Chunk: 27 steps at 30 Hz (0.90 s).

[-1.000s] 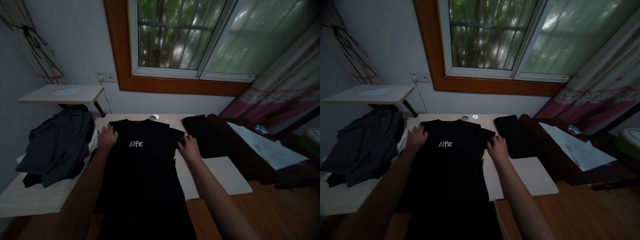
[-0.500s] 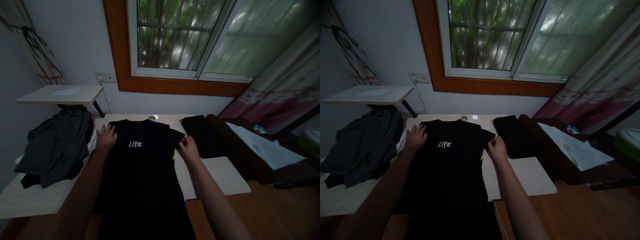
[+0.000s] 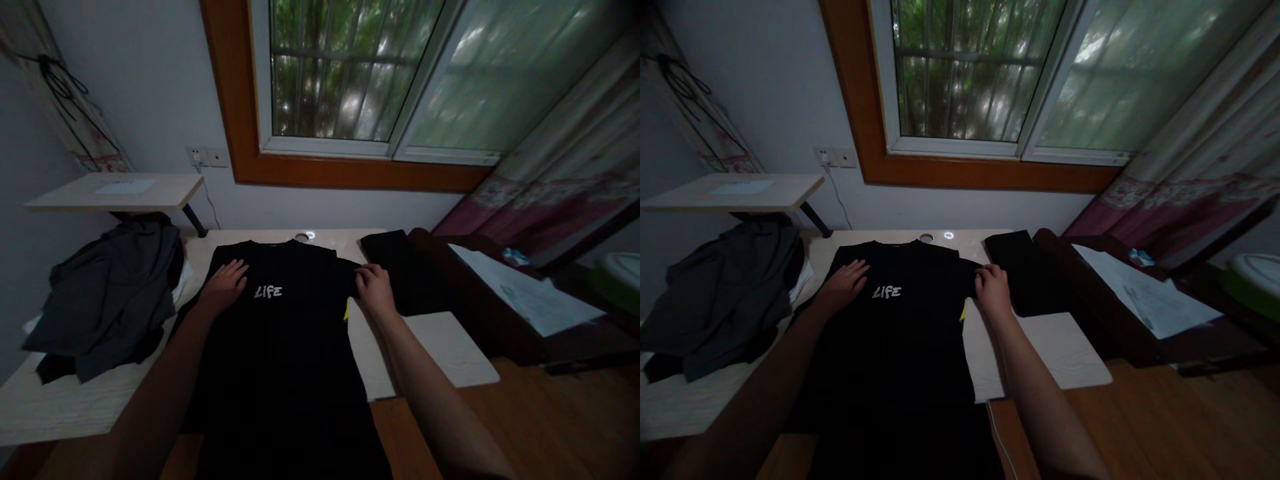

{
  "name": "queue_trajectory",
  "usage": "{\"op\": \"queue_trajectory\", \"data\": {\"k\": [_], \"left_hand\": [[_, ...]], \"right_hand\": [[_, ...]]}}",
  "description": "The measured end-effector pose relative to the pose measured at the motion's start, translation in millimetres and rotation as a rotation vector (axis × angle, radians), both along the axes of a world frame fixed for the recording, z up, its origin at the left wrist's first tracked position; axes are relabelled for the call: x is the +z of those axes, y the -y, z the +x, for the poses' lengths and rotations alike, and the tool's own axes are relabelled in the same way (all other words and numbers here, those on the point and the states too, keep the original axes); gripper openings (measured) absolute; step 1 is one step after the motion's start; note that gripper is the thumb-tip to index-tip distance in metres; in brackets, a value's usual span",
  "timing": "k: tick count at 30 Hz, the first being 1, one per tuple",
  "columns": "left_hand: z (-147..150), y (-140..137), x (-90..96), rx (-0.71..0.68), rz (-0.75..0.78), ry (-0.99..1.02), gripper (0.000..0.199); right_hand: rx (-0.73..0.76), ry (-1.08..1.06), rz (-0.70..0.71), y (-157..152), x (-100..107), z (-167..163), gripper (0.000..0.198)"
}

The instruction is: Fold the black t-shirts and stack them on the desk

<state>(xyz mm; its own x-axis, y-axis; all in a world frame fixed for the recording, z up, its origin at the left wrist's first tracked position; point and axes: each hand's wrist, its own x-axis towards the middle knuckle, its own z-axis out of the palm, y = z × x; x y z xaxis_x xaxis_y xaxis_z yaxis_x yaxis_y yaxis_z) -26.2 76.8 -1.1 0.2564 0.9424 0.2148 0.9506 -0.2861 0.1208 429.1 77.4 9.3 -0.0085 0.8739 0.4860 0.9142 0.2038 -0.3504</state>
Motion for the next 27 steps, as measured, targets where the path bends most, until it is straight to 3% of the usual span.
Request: {"op": "queue_trajectory", "data": {"k": [4,9,12,17,19,23,27], "left_hand": [[-3.0,2.7,-0.1,0.018,-0.029,-0.033,0.054],[-4.9,5.3,-0.2,0.02,-0.041,-0.072,0.056],[-4.9,5.9,1.0,0.032,-0.057,-0.084,0.056],[-4.3,6.7,3.2,0.035,-0.066,-0.061,0.056],[-4.2,6.8,3.3,0.031,-0.063,-0.048,0.056],[-4.1,6.4,2.5,0.029,-0.063,-0.035,0.057],[-2.6,6.8,3.2,0.029,-0.071,-0.042,0.059]], "right_hand": [[-0.045,0.151,-0.123,-23.7,5.1,-1.9,0.024],[-0.099,0.293,-0.387,-56.6,17.2,-0.4,0.034],[-0.084,0.297,-0.53,-71.6,26.9,4.5,0.023],[-0.105,0.223,-0.538,-81.7,42.9,21.6,0.014],[-0.126,0.075,-0.527,-79.1,45.0,28.8,0.015],[-0.17,-0.502,-0.542,-66.0,40.6,35.8,0.016],[-0.17,-0.738,-0.51,-50.8,36.4,29.6,0.021]]}}
